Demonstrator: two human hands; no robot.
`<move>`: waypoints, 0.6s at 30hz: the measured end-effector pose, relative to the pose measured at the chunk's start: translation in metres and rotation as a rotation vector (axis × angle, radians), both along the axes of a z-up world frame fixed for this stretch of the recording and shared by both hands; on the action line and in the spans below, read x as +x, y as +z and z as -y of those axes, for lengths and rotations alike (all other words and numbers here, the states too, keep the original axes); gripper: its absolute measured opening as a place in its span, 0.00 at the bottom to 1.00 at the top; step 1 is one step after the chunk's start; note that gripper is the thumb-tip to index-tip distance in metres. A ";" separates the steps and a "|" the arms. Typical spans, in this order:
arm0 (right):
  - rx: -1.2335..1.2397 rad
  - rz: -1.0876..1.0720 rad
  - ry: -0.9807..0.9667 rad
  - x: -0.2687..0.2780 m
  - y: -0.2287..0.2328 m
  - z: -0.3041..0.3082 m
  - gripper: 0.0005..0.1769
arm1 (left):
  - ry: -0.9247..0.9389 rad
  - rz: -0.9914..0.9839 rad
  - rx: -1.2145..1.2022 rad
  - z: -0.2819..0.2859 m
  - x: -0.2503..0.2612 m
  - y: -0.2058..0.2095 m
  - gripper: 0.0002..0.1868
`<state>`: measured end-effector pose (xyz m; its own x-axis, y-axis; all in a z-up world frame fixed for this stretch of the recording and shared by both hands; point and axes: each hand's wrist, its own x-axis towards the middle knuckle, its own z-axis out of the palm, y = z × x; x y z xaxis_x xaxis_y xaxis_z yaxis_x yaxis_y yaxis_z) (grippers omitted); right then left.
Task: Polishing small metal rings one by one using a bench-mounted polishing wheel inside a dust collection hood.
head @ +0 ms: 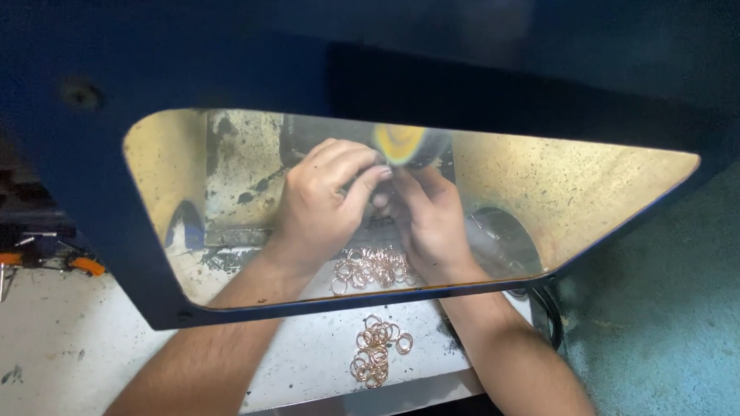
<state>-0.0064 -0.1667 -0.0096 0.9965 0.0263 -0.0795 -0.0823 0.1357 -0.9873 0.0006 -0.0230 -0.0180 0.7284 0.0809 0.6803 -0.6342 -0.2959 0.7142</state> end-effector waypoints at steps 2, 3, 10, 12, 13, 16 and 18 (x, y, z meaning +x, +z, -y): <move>0.040 0.005 -0.016 -0.003 -0.005 -0.005 0.07 | -0.008 0.025 -0.027 -0.002 0.001 -0.004 0.03; 0.085 0.027 -0.038 0.000 -0.005 -0.007 0.05 | -0.022 0.066 -0.050 -0.003 0.006 -0.003 0.04; -0.062 0.048 0.055 -0.003 -0.007 0.013 0.09 | -0.073 0.179 0.025 -0.004 -0.002 0.012 0.06; 0.121 -0.037 0.146 0.010 -0.029 0.022 0.14 | 0.000 0.129 0.085 0.000 0.001 0.007 0.07; 0.122 -0.039 0.144 0.012 -0.032 0.023 0.14 | -0.002 0.126 0.086 0.001 0.002 0.005 0.07; 0.233 -0.104 0.173 0.017 -0.033 0.020 0.13 | 0.051 0.144 0.137 0.001 0.003 0.004 0.05; 0.267 -0.122 0.164 0.015 -0.024 0.017 0.12 | 0.069 0.158 0.170 0.002 -0.001 0.008 0.05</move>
<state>0.0082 -0.1834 -0.0334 0.9606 0.2220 -0.1669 -0.2404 0.3638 -0.8999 0.0001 -0.0253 -0.0099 0.6082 0.0011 0.7938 -0.7085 -0.4502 0.5435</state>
